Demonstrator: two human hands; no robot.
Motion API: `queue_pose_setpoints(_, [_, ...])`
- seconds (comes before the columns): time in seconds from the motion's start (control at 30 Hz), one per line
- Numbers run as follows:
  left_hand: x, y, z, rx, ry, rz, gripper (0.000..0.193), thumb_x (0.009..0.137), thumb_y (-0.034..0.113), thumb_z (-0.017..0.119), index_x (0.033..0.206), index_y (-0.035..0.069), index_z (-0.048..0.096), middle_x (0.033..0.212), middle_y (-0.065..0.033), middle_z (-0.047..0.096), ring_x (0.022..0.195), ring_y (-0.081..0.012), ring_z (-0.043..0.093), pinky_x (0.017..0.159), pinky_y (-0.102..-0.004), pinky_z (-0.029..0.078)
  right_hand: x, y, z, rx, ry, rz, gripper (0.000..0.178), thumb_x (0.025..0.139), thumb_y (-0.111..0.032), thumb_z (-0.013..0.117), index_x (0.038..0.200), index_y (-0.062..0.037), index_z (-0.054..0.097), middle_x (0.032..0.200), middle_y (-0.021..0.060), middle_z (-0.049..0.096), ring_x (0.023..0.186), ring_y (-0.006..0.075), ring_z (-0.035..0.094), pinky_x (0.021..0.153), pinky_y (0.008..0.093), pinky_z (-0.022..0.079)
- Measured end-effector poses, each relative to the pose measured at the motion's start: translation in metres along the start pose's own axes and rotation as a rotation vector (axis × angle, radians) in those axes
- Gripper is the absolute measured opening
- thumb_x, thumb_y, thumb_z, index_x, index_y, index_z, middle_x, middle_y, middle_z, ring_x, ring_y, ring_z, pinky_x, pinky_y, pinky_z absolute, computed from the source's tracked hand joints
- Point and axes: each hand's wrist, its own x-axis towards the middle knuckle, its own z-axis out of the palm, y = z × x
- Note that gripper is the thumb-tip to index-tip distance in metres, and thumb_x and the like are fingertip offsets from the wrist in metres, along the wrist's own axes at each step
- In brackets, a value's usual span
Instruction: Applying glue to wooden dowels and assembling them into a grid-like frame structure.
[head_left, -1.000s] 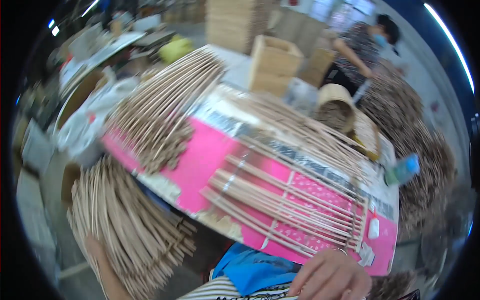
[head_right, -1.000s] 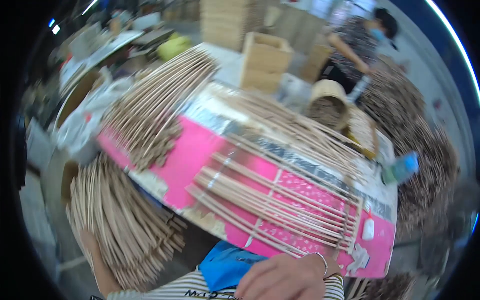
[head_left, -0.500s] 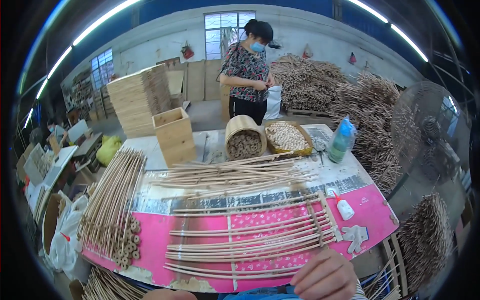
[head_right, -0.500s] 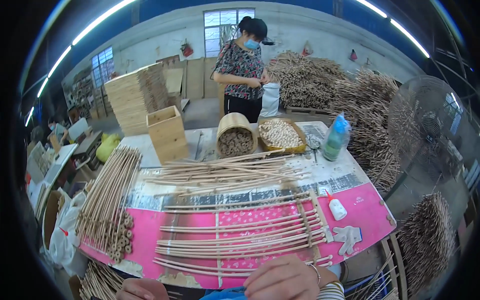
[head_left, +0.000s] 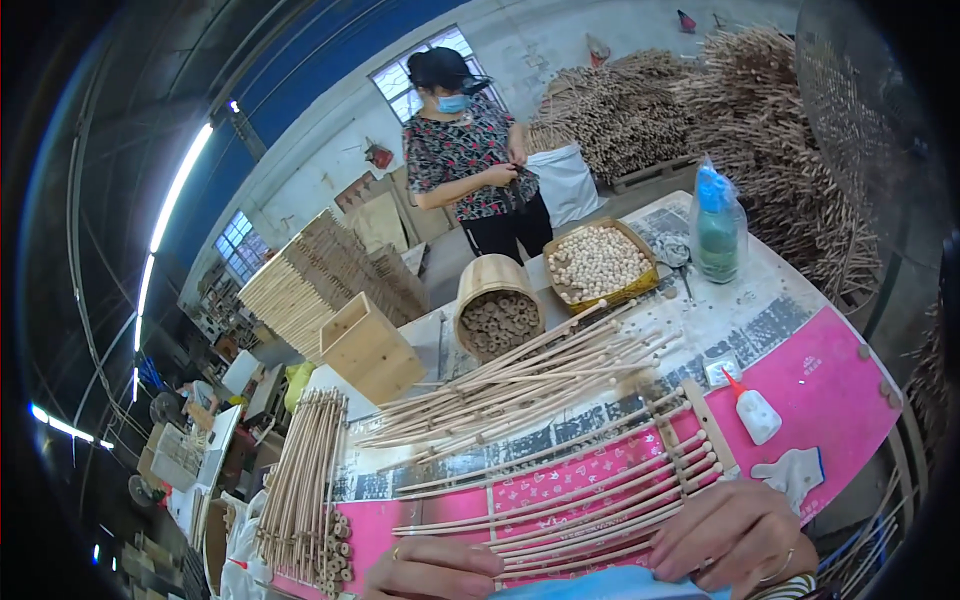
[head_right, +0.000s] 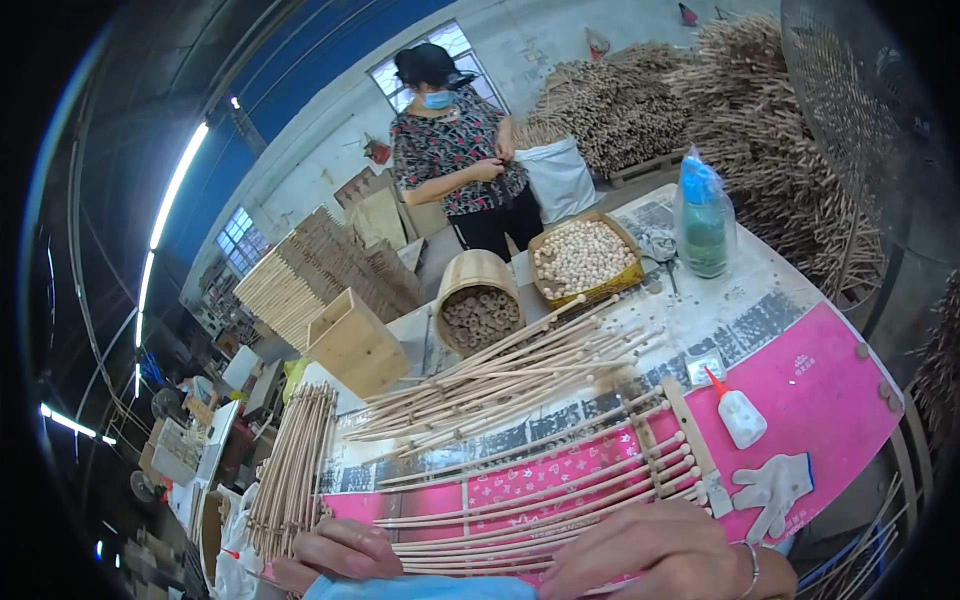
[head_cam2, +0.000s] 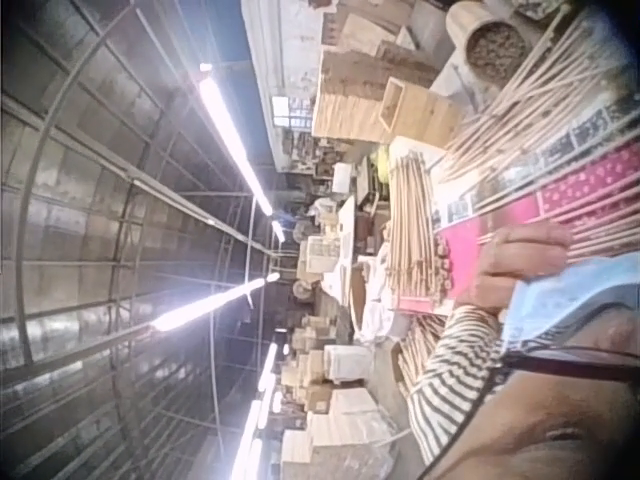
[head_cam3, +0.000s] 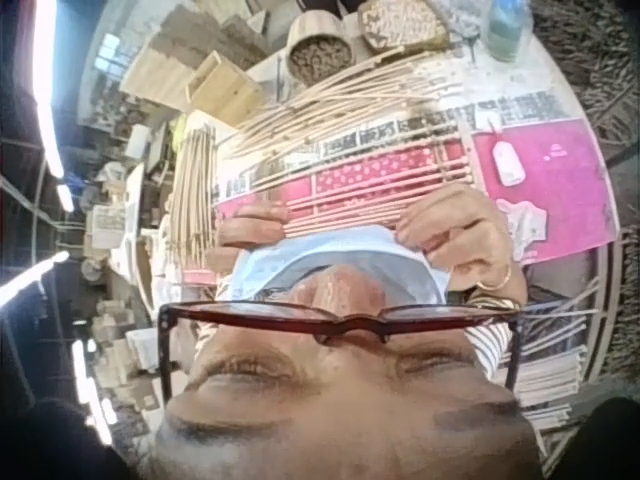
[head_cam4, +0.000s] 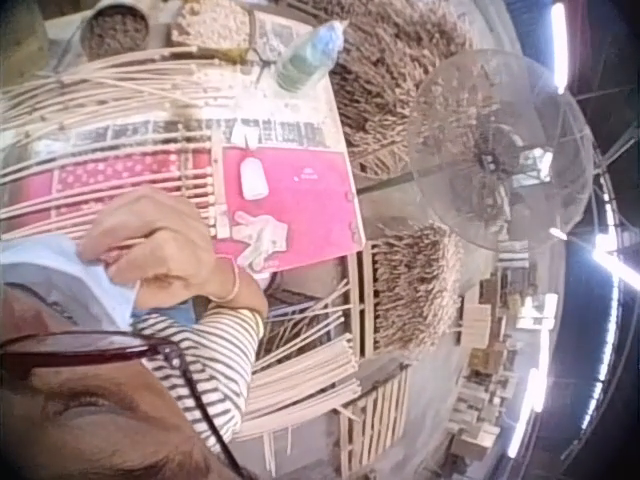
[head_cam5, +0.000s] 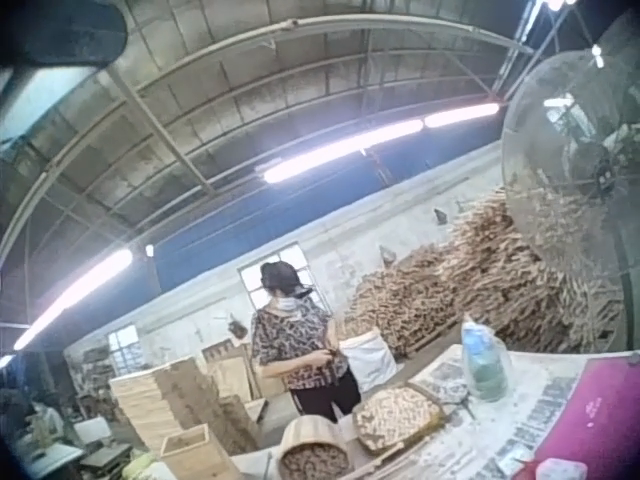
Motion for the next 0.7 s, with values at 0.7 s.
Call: queue_pose_setpoints(0.7, [0.019,-0.035,0.056,0.010,-0.168,0.096,0.022,0.100,0.031,0.058,0.097,0.009,0.057,0.093,-0.0087,0.068,0.082,-0.0268,0.069,0.072,-0.0411,0.059,-0.031,-0.021,-0.077,-0.307,-0.075,0.035,0.022,0.084,-0.022,0.078,0.099,-0.0079,0.069,0.097,0.0139,0.074,0.078,0.0275,0.072,0.061,0.0355,0.055])
